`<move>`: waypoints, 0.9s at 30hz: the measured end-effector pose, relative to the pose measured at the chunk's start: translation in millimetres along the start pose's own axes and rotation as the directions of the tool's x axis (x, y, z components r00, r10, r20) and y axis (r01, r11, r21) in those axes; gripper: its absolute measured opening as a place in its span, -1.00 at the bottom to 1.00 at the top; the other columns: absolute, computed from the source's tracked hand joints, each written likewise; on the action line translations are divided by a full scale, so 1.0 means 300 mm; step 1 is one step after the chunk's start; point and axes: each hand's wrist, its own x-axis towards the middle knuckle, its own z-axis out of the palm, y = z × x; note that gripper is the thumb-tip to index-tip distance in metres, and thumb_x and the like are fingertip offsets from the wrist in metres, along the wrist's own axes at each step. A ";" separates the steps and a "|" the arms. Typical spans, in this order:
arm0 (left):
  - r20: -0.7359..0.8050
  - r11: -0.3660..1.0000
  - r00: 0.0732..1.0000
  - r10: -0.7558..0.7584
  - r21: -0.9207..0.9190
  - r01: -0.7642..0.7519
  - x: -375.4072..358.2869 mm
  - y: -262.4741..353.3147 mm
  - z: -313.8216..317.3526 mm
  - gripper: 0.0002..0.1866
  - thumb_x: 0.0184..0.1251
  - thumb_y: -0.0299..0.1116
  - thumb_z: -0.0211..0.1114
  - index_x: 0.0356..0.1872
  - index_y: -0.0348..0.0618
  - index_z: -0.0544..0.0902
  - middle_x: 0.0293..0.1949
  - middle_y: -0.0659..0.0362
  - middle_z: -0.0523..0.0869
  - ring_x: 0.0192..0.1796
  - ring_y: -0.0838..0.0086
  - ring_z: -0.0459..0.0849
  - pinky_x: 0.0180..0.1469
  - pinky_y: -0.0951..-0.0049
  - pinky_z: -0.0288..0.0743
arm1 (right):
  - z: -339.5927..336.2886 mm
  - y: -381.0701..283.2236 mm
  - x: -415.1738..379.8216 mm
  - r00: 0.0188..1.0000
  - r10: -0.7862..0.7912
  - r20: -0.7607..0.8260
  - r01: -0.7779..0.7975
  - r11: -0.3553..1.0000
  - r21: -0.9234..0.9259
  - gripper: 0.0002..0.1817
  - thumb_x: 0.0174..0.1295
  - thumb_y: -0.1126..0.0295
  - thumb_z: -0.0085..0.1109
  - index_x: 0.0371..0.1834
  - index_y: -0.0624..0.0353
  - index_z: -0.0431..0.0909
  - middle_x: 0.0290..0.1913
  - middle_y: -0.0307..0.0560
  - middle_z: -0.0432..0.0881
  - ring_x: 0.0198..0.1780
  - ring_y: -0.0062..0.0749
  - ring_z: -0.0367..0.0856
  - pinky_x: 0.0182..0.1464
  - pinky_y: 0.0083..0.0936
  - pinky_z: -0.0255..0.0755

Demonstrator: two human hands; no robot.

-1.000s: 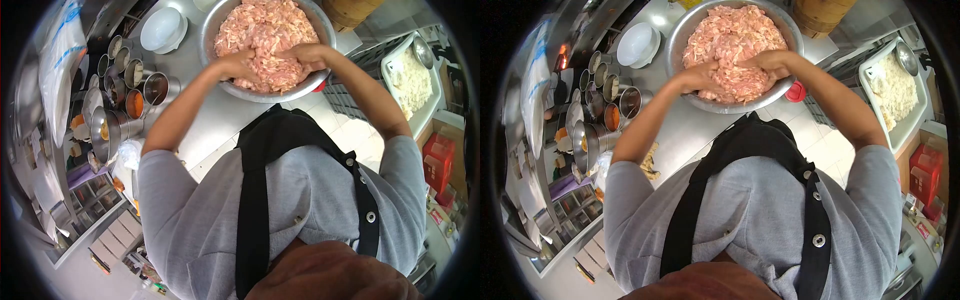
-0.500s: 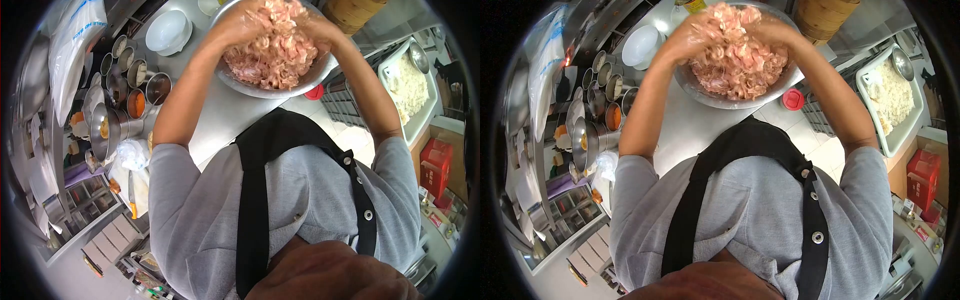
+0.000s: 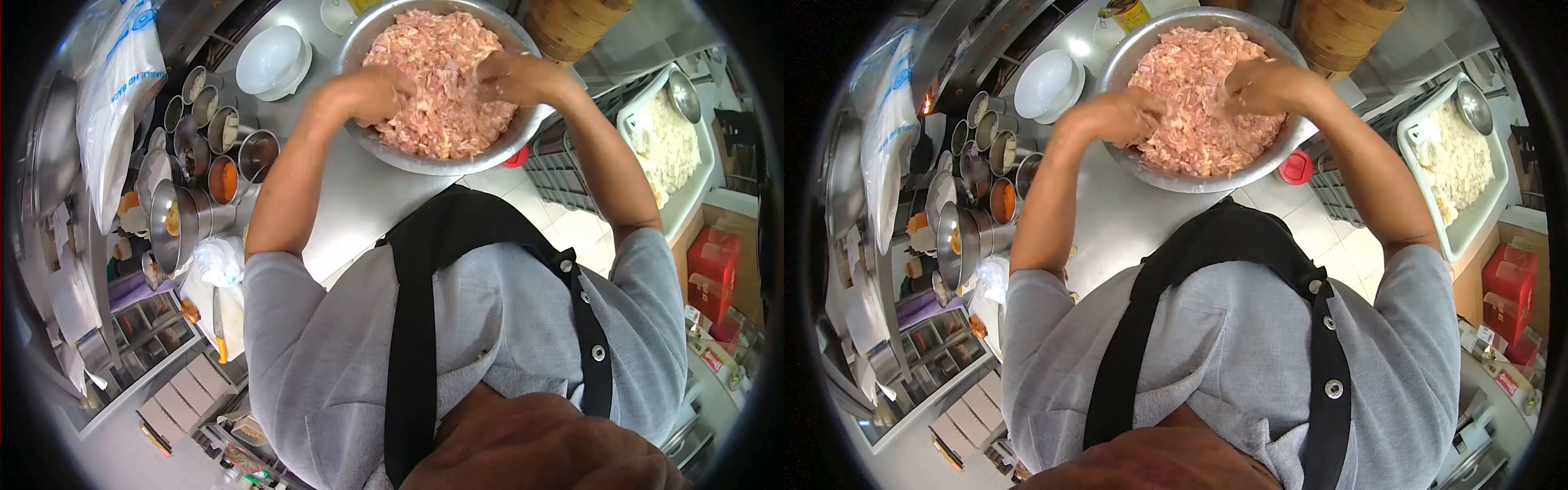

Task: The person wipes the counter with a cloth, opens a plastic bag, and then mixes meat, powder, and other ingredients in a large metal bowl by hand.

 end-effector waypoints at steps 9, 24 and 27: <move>-0.271 0.930 0.957 -0.102 -0.366 -0.004 0.343 -0.338 -0.039 -0.55 0.08 -0.49 0.22 0.09 -0.22 0.51 -0.14 0.08 0.63 -0.25 0.43 0.62 -0.29 0.49 0.51 | 0.141 0.275 0.177 0.884 0.404 0.234 -0.414 0.444 0.795 -0.46 0.27 0.04 0.04 0.23 0.12 0.37 0.23 -0.04 0.39 0.08 -0.30 0.50 -0.02 -0.30 0.56; -0.267 0.539 0.954 0.139 -0.787 -0.299 0.351 -0.067 -0.073 -0.35 0.01 -0.54 0.32 0.21 -0.31 0.33 0.00 -0.06 0.58 -0.14 0.38 0.67 -0.24 0.37 0.68 | 0.144 0.183 0.326 0.987 0.127 0.097 -0.078 -0.144 0.986 -0.62 0.24 0.30 0.13 0.05 0.30 0.47 -0.07 0.04 0.62 -0.16 -0.34 0.66 -0.17 -0.34 0.64; -0.251 0.626 0.956 0.153 -0.723 -0.291 0.195 0.000 -0.204 -0.37 -0.07 -0.61 0.28 0.17 -0.27 0.40 0.01 -0.01 0.60 -0.05 0.38 0.64 -0.22 0.41 0.66 | -0.084 -0.001 0.195 0.992 0.125 0.030 -0.039 0.071 0.997 -0.63 0.15 0.34 0.24 -0.02 0.29 0.51 -0.12 0.01 0.63 -0.19 -0.40 0.66 -0.20 -0.44 0.64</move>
